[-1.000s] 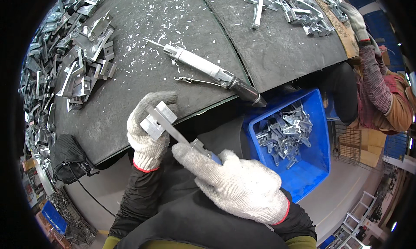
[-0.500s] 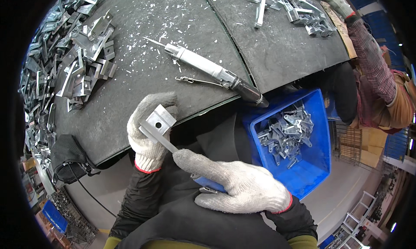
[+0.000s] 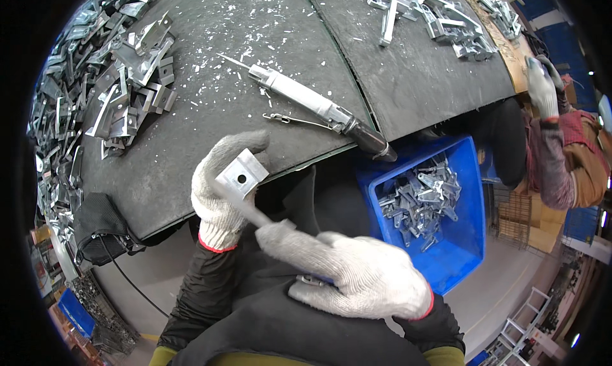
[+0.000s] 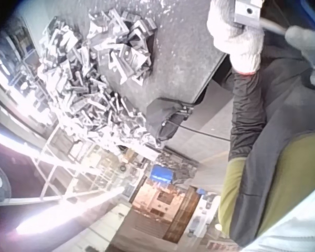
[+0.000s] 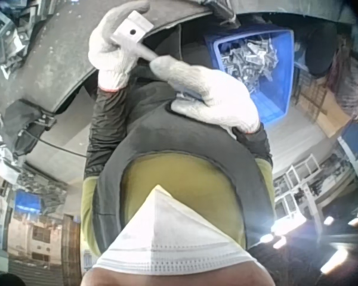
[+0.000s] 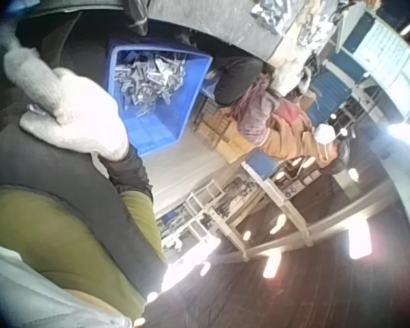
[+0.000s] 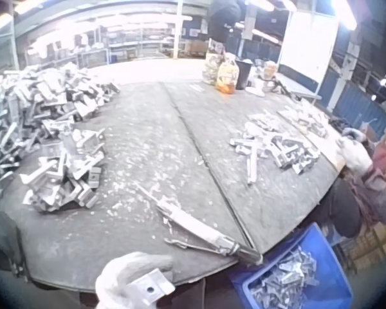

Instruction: The person smooths the edges of a rectangular metal part with a hand file.

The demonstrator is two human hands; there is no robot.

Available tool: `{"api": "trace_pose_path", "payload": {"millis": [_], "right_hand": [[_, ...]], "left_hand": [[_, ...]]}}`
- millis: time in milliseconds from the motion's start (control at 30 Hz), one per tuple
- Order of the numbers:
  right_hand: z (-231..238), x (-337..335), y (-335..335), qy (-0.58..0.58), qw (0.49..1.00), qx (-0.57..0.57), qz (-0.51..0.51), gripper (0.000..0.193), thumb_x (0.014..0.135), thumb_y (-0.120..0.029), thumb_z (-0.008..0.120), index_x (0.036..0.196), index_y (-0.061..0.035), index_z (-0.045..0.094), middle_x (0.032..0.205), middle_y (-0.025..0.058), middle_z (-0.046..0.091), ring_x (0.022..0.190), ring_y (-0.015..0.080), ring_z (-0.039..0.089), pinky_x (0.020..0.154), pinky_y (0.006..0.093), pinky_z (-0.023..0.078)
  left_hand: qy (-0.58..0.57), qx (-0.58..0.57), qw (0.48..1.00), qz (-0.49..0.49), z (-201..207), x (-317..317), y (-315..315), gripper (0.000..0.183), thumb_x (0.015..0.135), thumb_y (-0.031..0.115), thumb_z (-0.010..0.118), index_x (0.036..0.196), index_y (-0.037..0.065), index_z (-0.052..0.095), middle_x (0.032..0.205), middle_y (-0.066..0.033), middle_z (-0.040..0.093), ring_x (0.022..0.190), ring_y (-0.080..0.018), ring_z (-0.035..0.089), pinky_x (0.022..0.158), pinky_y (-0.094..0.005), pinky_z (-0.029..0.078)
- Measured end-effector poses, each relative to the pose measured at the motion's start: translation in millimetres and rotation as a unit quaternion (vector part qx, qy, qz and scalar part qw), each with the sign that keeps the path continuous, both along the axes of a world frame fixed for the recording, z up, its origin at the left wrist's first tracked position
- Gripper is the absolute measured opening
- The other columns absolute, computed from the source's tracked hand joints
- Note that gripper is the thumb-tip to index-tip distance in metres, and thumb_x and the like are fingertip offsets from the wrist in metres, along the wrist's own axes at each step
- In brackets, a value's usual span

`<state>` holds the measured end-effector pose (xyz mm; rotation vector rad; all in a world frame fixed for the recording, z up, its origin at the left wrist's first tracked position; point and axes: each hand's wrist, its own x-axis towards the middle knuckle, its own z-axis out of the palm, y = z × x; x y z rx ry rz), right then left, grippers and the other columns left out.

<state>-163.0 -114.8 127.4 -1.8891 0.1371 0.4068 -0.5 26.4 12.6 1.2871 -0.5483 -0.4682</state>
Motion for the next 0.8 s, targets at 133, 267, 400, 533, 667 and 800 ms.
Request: {"api": "trace_pose_path", "payload": {"millis": [133, 267, 400, 533, 667, 800], "right_hand": [[14, 0, 18, 0.018, 0.945, -0.324, -0.041, 0.064, 0.081, -0.022, 0.082, 0.141, -0.0229, 0.062, 0.09, 0.0122, 0.067, 0.069, 0.0315, 0.071, 0.062, 0.0411, 0.058], [12, -1, 26, 0.063, 0.904, -0.421, -0.04, 0.057, 0.085, -0.03, 0.077, 0.139, -0.0367, 0.062, 0.084, 0.0113, 0.062, 0.061, 0.0316, 0.067, 0.054, 0.0424, 0.056], [15, 0, 33, 0.075, 0.877, -0.474, -0.034, 0.054, 0.087, -0.027, 0.076, 0.138, -0.0363, 0.064, 0.086, 0.0129, 0.063, 0.059, 0.0319, 0.066, 0.052, 0.0429, 0.055], [9, -1, 32, 0.063, 0.863, -0.501, -0.017, 0.054, 0.088, -0.026, 0.075, 0.139, -0.0375, 0.063, 0.087, 0.0139, 0.062, 0.059, 0.0322, 0.067, 0.052, 0.0429, 0.055], [14, 5, 33, 0.089, 0.864, -0.495, -0.026, 0.054, 0.089, -0.025, 0.074, 0.14, -0.0393, 0.062, 0.089, 0.016, 0.063, 0.059, 0.0324, 0.067, 0.052, 0.0428, 0.055], [13, 0, 34, 0.071, 0.868, -0.49, -0.043, 0.055, 0.09, -0.023, 0.073, 0.141, -0.04, 0.061, 0.089, 0.016, 0.063, 0.058, 0.0316, 0.067, 0.051, 0.0416, 0.055]], "left_hand": [[-0.058, -0.013, 0.998, 0.019, 0, 3, -7, 0.039, 0.08, 0.0, 0.068, 0.119, -0.004, 0.071, 0.108, -0.0146, 0.074, 0.097, -0.0233, 0.073, 0.088, -0.0328, 0.057], [-0.106, 0.057, 0.993, -0.016, 3, 6, -4, 0.039, 0.088, -0.001, 0.073, 0.126, -0.004, 0.066, 0.122, -0.0169, 0.071, 0.11, -0.0233, 0.069, 0.092, -0.0356, 0.059], [-0.095, 0.022, 0.995, -0.002, 7, 4, -12, 0.041, 0.081, -0.008, 0.07, 0.121, -0.005, 0.069, 0.114, -0.015, 0.073, 0.102, -0.0216, 0.071, 0.088, -0.0323, 0.058], [-0.091, 0.018, 0.996, 0.014, 4, 4, -13, 0.047, 0.072, -0.014, 0.065, 0.119, -0.005, 0.07, 0.108, -0.0153, 0.075, 0.097, -0.022, 0.074, 0.086, -0.0311, 0.057], [-0.117, 0.038, 0.992, 0.016, 6, 7, -10, 0.05, 0.07, -0.016, 0.062, 0.118, -0.004, 0.071, 0.108, -0.0151, 0.075, 0.099, -0.0225, 0.074, 0.087, -0.031, 0.057], [-0.141, 0.054, 0.989, -0.006, 5, 8, -9, 0.035, 0.09, 0.0, 0.069, 0.125, -0.002, 0.068, 0.117, -0.0122, 0.073, 0.107, -0.018, 0.07, 0.091, -0.031, 0.058]]}}
